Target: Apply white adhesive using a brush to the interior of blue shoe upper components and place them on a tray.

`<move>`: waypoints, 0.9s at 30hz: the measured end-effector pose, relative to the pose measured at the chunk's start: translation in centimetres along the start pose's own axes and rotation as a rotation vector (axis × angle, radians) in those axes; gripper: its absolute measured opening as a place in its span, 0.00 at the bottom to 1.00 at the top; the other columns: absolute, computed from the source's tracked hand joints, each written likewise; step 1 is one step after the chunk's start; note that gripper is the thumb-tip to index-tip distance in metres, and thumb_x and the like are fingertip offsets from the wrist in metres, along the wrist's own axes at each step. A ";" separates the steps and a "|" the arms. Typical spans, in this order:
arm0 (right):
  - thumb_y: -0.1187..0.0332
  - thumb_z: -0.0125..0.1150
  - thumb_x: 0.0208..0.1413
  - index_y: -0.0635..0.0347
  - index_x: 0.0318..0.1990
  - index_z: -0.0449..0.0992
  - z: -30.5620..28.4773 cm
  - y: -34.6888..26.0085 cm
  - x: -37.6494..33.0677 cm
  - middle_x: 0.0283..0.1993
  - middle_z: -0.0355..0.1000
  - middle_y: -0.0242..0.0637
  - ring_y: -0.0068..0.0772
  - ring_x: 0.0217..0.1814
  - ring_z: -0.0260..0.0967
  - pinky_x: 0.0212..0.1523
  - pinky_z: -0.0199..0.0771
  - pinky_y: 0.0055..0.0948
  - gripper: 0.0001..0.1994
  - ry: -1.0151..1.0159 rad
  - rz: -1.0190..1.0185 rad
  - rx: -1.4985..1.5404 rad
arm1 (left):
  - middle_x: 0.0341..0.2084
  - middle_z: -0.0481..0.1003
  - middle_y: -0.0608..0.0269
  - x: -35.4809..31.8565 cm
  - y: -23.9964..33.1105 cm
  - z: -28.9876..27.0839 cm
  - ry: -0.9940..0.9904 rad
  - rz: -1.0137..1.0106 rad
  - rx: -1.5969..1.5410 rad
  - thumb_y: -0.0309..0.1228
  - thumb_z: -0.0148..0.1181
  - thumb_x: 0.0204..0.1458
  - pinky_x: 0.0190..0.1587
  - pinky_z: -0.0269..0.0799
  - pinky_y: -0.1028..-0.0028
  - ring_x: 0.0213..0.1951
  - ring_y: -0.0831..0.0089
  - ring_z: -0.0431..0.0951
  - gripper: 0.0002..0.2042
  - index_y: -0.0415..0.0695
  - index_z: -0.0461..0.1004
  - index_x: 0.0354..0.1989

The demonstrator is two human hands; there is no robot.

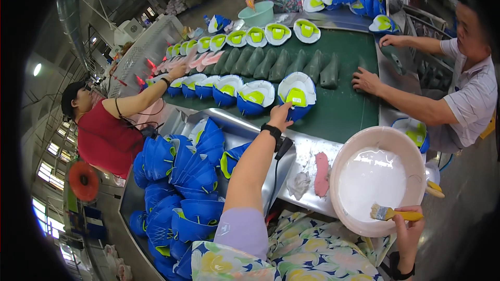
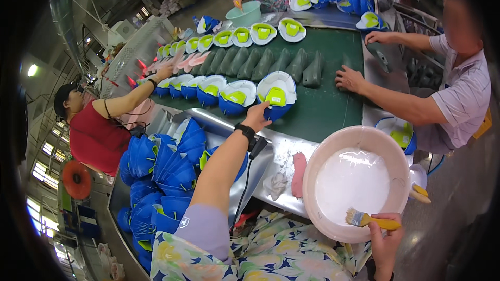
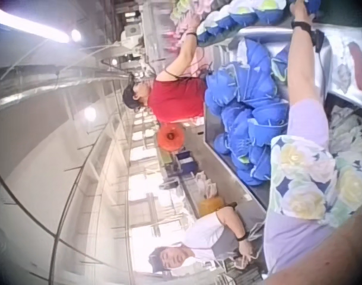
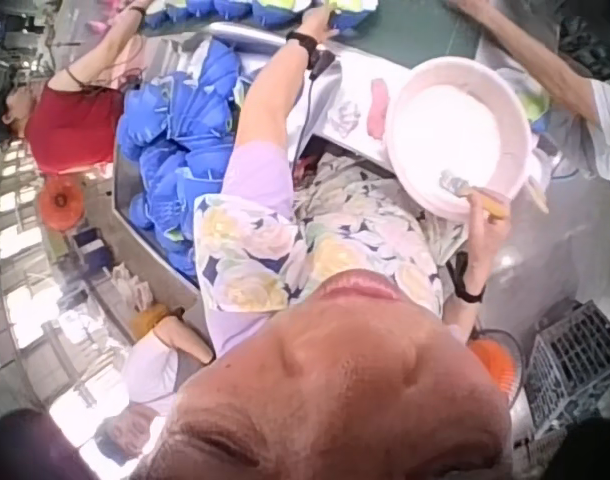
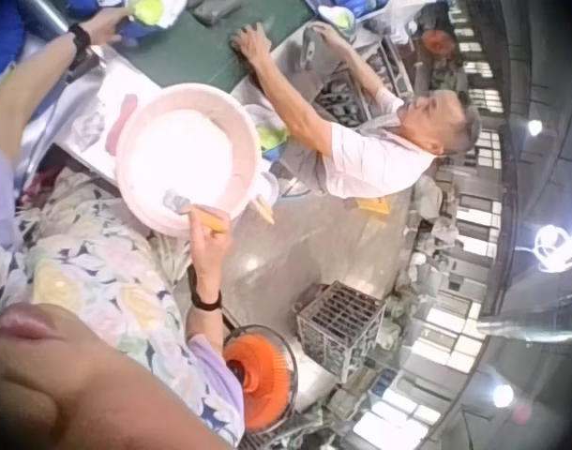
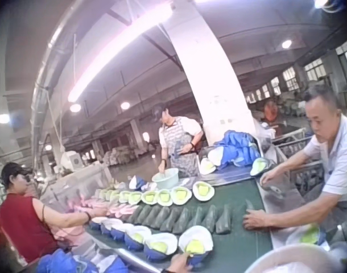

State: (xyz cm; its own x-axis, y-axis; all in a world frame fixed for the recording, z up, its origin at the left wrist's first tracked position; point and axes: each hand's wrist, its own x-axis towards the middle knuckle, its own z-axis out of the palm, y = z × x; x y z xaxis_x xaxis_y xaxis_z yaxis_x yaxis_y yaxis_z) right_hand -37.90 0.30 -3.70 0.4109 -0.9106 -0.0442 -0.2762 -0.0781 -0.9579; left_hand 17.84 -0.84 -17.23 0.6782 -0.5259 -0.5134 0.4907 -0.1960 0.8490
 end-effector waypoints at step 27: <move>0.76 0.64 0.55 0.66 0.38 0.76 -0.6 -3.6 3.9 0.37 0.75 0.38 0.32 0.38 0.75 0.43 0.71 0.27 0.05 -0.109 -0.356 -0.303 | 0.41 0.76 0.56 -19.7 -1.5 -14.8 -0.457 1.146 1.566 0.27 0.67 0.43 0.49 0.73 0.65 0.48 0.58 0.76 0.17 0.45 0.77 0.44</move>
State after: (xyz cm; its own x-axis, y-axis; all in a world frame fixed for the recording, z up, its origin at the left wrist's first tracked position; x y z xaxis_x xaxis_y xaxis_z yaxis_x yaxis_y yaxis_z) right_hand -35.79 -3.22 -0.23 0.6099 -0.7594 0.2265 -0.3365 -0.5069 -0.7936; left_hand 11.87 22.07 -10.25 -0.0184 -0.9949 0.0990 -0.9830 0.0361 0.1802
